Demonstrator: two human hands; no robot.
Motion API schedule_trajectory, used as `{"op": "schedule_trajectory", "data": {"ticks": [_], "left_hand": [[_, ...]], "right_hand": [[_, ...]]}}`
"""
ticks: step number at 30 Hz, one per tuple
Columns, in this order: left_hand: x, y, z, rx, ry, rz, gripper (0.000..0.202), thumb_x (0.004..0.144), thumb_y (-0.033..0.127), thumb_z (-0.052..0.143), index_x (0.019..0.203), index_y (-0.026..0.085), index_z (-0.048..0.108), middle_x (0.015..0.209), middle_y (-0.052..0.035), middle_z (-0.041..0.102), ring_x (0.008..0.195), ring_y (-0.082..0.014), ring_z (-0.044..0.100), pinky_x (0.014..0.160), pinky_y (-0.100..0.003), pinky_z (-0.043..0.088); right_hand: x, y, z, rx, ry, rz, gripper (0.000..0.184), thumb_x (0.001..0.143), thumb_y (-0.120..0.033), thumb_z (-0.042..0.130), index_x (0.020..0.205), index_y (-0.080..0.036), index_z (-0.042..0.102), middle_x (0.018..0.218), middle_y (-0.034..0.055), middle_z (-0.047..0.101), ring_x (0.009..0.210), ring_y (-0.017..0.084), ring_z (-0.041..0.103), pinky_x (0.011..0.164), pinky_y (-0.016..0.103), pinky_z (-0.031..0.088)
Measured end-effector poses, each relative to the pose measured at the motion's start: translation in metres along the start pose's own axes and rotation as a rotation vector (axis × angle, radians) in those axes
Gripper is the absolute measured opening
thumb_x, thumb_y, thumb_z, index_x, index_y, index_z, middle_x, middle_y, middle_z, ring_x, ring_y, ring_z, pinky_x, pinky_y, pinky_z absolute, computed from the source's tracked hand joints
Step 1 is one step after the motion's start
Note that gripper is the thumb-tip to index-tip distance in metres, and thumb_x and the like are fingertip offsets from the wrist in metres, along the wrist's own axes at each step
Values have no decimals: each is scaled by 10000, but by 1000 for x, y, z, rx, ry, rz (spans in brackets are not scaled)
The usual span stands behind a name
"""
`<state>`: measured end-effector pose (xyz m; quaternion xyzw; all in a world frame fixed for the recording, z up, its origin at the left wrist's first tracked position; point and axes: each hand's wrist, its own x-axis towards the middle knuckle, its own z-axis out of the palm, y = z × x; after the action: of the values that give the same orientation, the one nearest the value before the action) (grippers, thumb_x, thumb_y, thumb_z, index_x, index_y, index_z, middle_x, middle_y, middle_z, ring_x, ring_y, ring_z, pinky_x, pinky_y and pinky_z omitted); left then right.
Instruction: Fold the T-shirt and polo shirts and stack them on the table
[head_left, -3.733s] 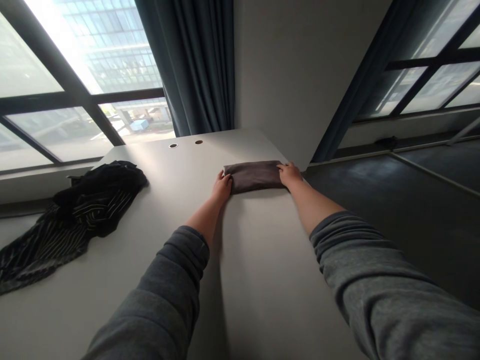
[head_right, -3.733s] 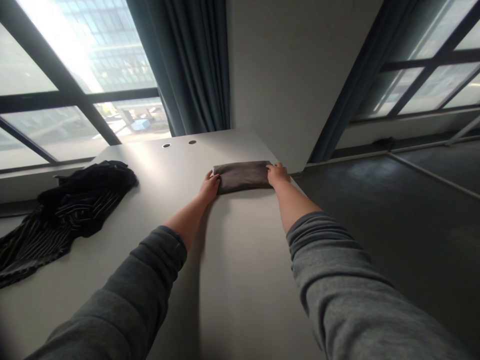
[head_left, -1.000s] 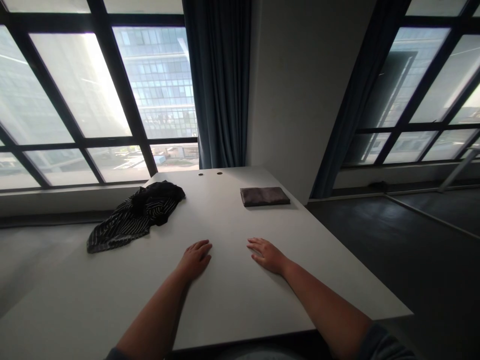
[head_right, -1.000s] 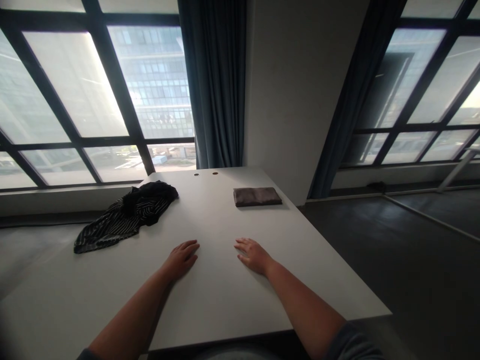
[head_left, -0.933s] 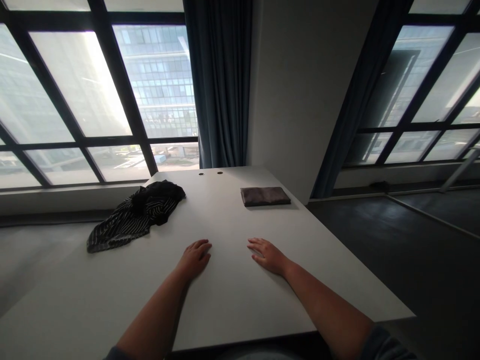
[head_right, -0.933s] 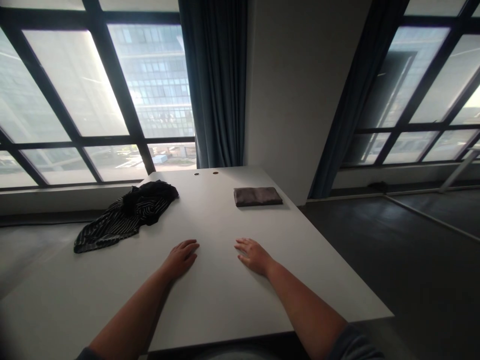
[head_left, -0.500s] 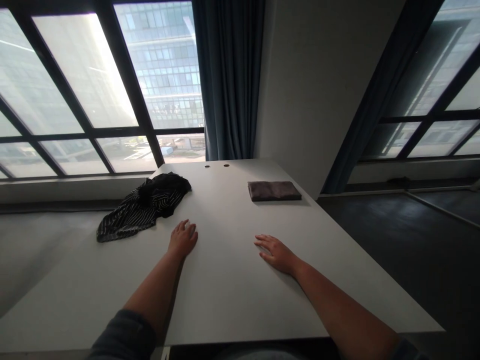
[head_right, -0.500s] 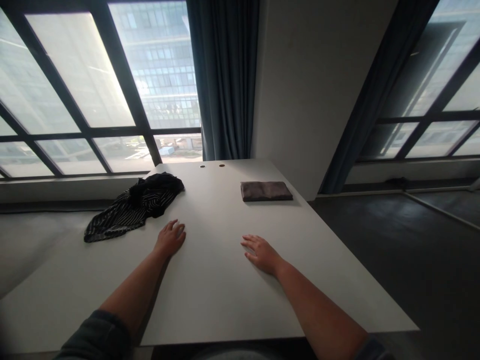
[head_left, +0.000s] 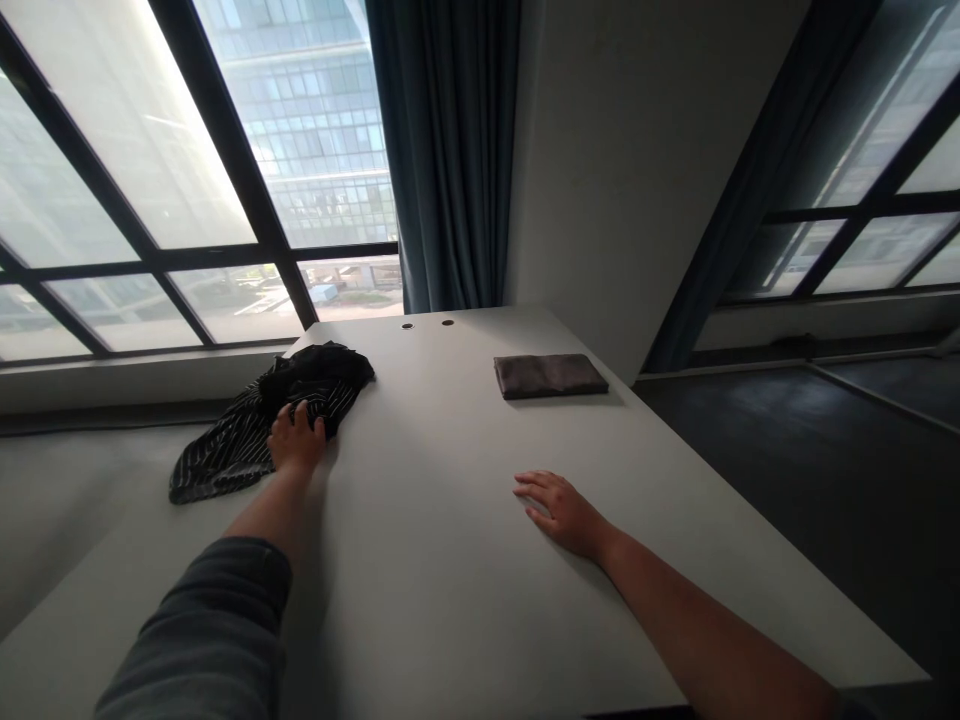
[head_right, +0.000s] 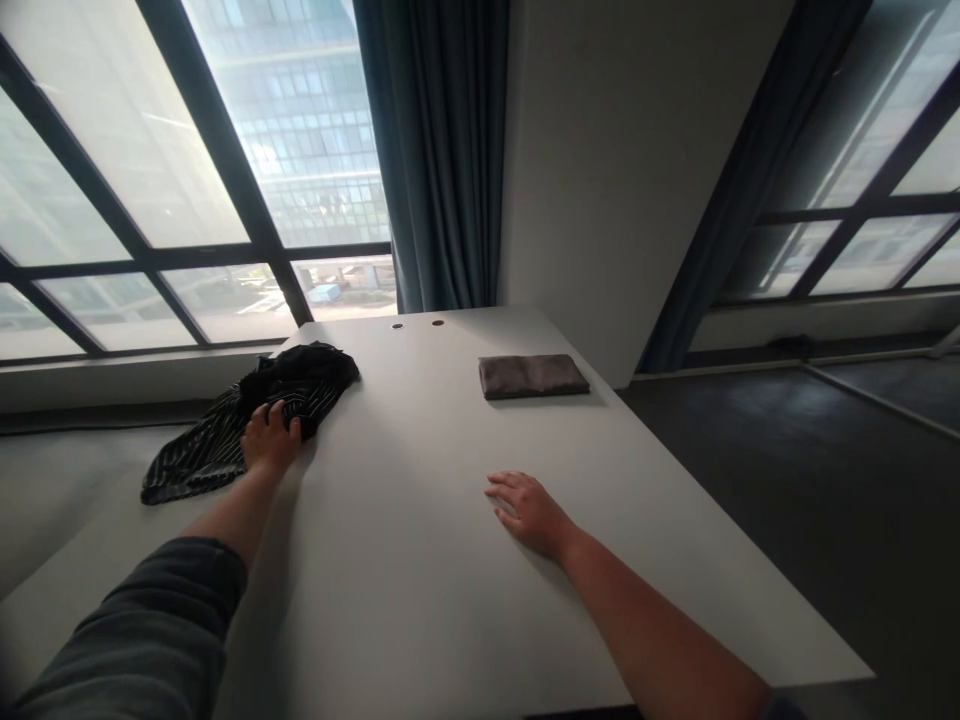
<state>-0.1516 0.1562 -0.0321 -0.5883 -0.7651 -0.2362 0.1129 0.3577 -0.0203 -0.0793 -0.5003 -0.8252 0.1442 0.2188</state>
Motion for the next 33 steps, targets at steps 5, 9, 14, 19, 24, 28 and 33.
{"op": "schedule_trajectory", "data": {"ticks": [5,9,14,19,24,28,33], "left_hand": [[64,-12,-15,60,-96,-126,651,1042,517,363,1596,186,449,1648,-223,386,1458,-441,417,1139,-616,378],[109,-22,-17,112,-230,-178,656,1030,576,361,1578,243,500,1671,-230,363,1482,-475,399,1132,-650,373],[142,-29,-2,134,-416,-189,648,1036,579,386,1604,280,468,1692,-172,352,1446,-470,459,1130,-617,399],[129,-29,32,97,-538,-188,737,987,574,470,1638,232,420,1635,-256,409,1372,-471,547,1087,-596,463],[85,-24,58,59,-393,-193,683,1037,515,388,1674,272,343,1641,-235,397,1418,-469,496,1119,-618,420],[56,-17,63,33,-164,-160,608,1061,471,363,1622,252,446,1617,-220,428,1388,-436,514,1124,-602,407],[30,1,53,2,20,-155,565,1054,439,435,1572,230,518,1634,-216,402,1446,-425,440,1154,-622,364]], "right_hand": [[4,7,4,-91,103,131,397,910,-224,549,1242,-253,765,1417,105,673,1361,310,556,1231,563,318],[5,10,6,-122,114,199,421,908,-214,532,1262,-272,752,1423,103,664,1358,314,552,1241,594,269],[4,7,5,-125,120,192,415,910,-206,533,1255,-274,753,1407,97,674,1329,307,572,1243,579,275],[3,7,5,-141,161,165,398,901,-175,536,1218,-264,759,1368,97,694,1281,299,601,1222,578,315],[15,23,5,-157,227,74,328,920,-151,537,1147,-222,763,1271,114,703,1203,283,620,1131,516,446],[50,58,1,-280,327,34,348,915,-172,582,1229,-205,728,1344,155,637,1289,314,557,1147,516,443],[123,128,-27,-530,274,47,462,980,-301,584,1438,-253,627,1582,147,482,1497,356,380,1245,614,258]]}}
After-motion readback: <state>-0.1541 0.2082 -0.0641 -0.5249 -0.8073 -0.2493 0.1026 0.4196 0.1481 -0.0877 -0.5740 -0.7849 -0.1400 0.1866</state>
